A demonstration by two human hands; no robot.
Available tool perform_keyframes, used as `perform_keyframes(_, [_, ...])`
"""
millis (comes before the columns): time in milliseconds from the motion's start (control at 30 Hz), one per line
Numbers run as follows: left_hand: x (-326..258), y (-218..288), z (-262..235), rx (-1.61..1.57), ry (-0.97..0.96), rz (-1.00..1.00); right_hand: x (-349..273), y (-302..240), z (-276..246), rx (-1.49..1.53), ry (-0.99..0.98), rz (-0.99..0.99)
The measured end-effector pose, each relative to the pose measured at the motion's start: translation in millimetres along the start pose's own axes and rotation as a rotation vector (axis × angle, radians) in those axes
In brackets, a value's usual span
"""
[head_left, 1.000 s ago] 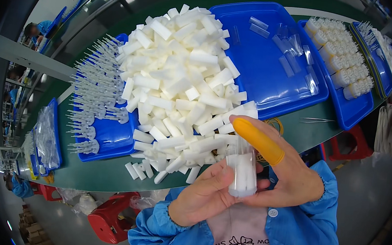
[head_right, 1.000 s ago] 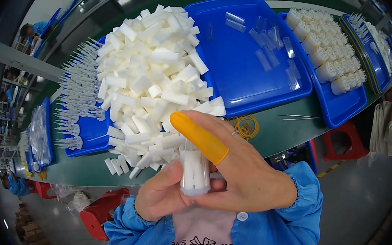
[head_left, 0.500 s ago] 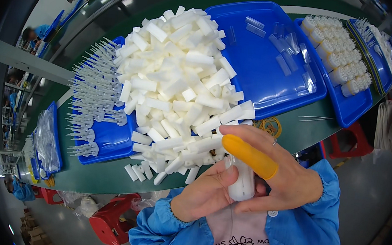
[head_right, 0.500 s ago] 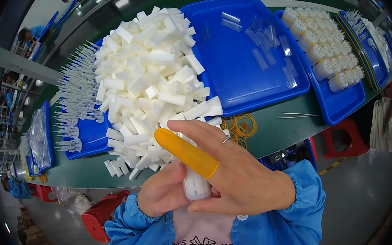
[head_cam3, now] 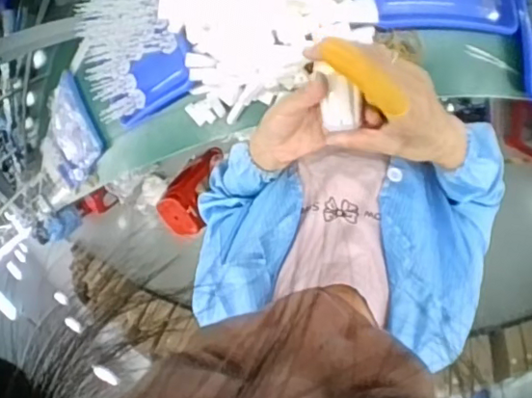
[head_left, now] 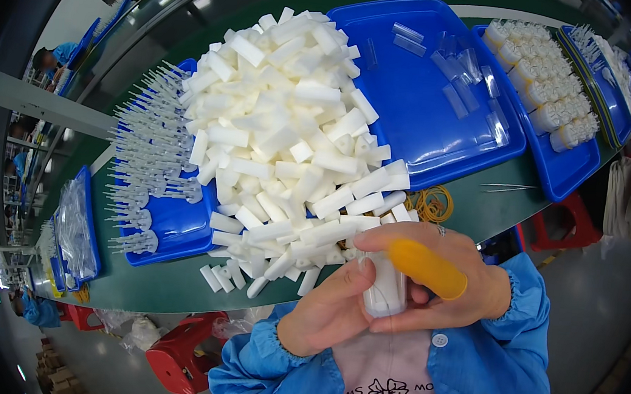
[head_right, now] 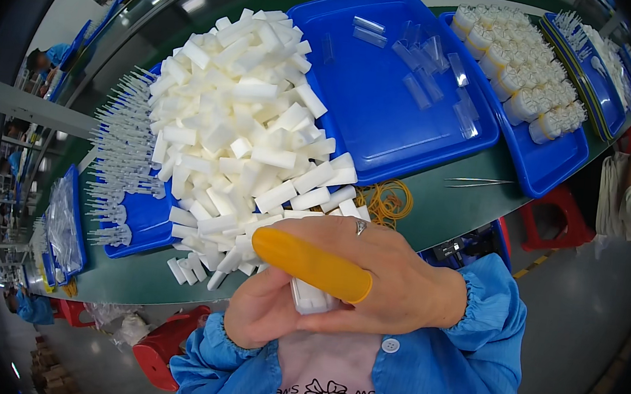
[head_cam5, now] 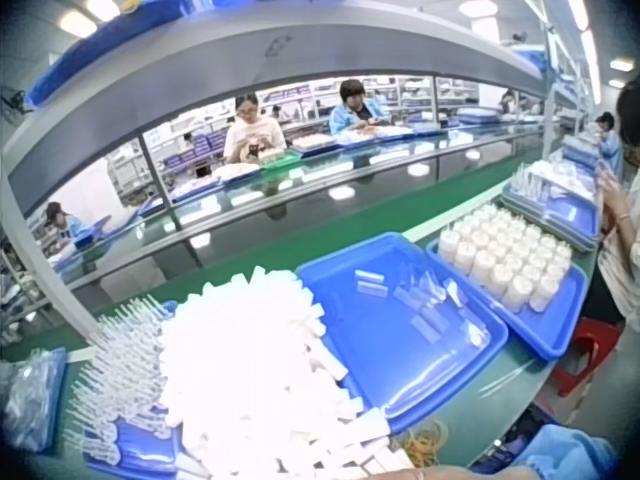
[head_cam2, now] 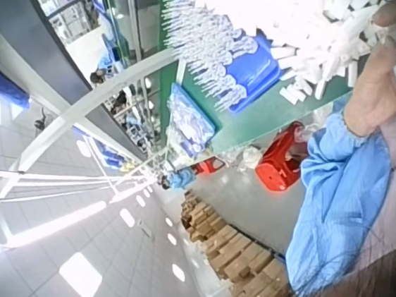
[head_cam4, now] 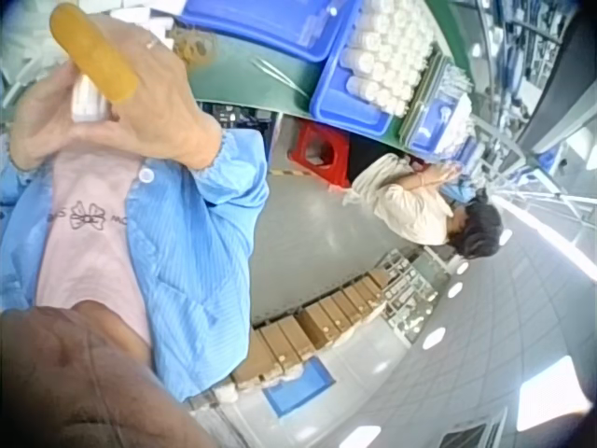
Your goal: The person inserts white cylindrical foam pieces into clear plastic tubes using a yellow-handled tool. The person then secures the filled tubes with rubber bands and places them into a blue tray. The process is repeated continuously with multiple units.
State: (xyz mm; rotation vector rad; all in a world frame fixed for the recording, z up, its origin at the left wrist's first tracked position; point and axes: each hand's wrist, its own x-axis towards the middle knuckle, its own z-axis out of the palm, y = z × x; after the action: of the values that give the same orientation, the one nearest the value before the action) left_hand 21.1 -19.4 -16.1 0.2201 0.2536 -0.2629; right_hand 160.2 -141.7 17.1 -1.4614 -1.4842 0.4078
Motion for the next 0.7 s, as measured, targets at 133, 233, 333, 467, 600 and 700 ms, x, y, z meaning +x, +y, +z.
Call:
perform_keyframes(133, [4, 0, -6, 0.083, -0.094, -0.005, -1, -4, -2, -0.017, 0.007, 0.053])
perform_keyframes(233, [5, -1, 0, 0.045, 0.072, 0.023, 5, -8, -6, -0.136, -0.002, 0.094])
perform_keyframes(333, [5, -1, -5, 0.048, -0.002, 0.026, 2, -11, -7, -0.249, -0.046, 0.127])
perform_keyframes(467, [6, -2, -2, 0.028, 0.016, 0.047, 2, -10, -6, -0.259, -0.033, 0.119])
perform_keyframes(600, [4, -2, -2, -0.014, 0.035, 0.041, -1, -9, -3, -0.278, 0.000, 0.051])
perform_keyframes(700, [3, -1, 0, -0.072, 0.074, 0.043, -1, -11, -3, -0.297, -0.006, 0.030])
